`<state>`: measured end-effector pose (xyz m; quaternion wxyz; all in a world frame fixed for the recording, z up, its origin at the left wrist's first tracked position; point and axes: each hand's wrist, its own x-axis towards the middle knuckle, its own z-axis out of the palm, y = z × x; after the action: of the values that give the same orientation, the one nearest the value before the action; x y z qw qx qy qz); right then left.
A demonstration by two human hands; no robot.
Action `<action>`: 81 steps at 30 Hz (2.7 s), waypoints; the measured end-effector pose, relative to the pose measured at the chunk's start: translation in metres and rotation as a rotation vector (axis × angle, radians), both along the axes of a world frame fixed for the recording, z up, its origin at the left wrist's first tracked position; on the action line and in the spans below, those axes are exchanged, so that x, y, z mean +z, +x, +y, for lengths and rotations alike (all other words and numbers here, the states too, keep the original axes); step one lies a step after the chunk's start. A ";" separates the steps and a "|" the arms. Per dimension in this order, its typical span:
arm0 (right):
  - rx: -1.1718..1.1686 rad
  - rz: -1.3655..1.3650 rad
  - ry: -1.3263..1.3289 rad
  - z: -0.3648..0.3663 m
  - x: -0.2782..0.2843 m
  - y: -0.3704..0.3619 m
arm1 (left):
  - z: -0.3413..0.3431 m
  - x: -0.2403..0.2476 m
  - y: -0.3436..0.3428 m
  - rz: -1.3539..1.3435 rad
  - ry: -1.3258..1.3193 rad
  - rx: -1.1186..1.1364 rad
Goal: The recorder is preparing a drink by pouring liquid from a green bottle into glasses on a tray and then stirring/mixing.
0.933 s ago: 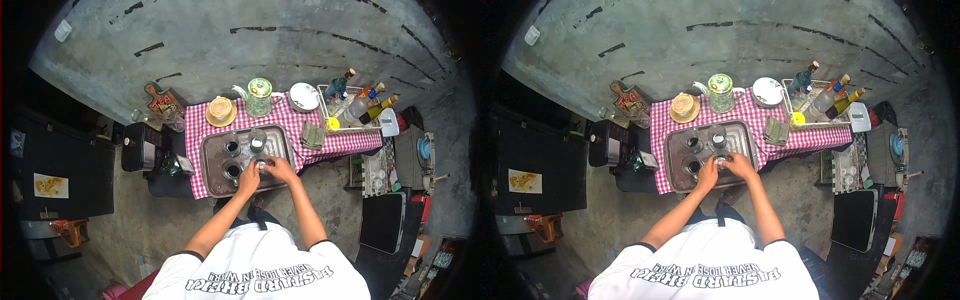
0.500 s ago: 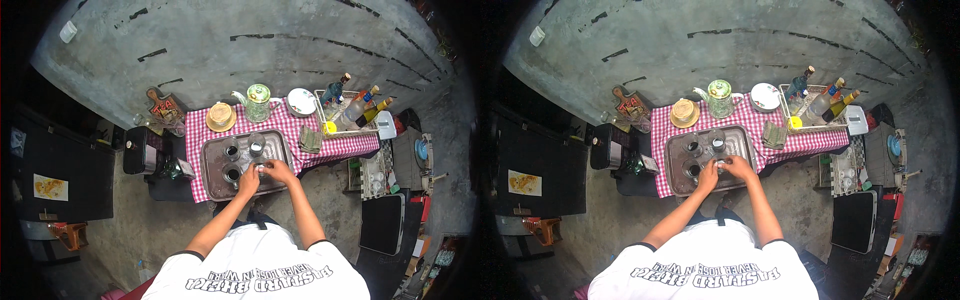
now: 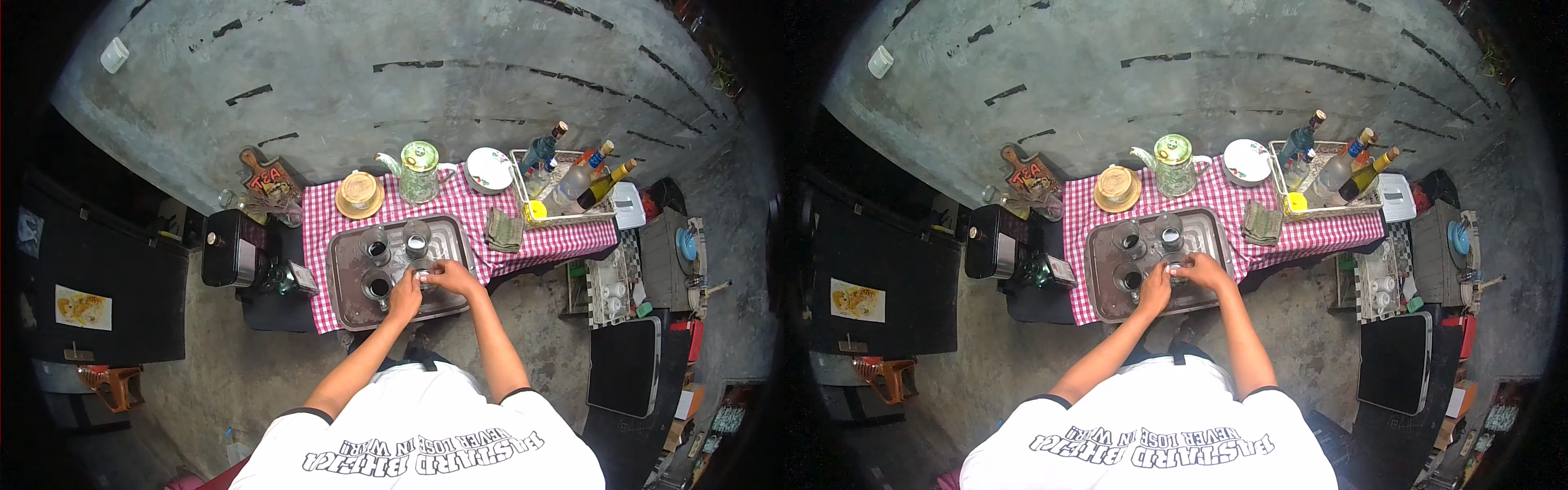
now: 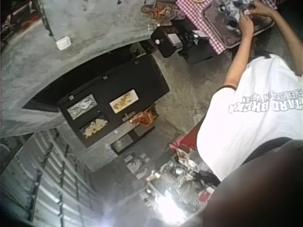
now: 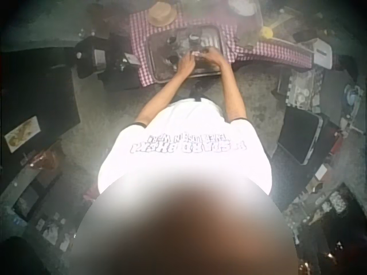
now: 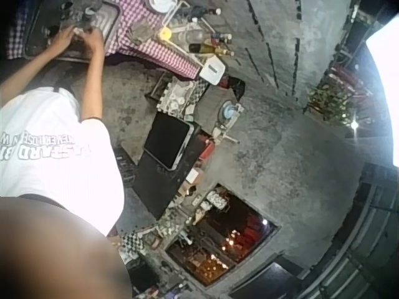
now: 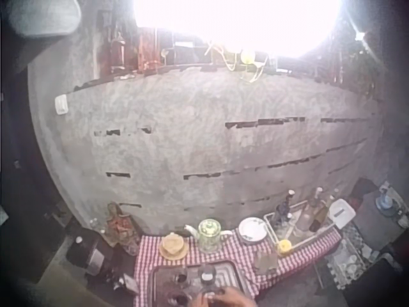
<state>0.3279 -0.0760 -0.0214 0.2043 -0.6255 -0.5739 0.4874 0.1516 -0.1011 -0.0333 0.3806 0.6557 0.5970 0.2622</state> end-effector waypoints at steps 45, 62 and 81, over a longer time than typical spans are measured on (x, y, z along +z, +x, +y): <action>0.136 0.080 -0.204 0.022 0.012 0.005 | 0.006 0.001 0.000 0.088 -0.040 -0.032; 0.155 0.071 -0.172 0.021 0.015 0.006 | 0.009 0.004 0.002 0.104 -0.049 -0.018; 0.108 0.139 -0.158 0.020 0.006 0.008 | 0.012 0.002 0.003 0.088 -0.061 -0.025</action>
<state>0.3358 -0.0560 -0.0150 0.1672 -0.5724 -0.5512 0.5836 0.1542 -0.0895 -0.0310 0.3770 0.6622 0.6127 0.2099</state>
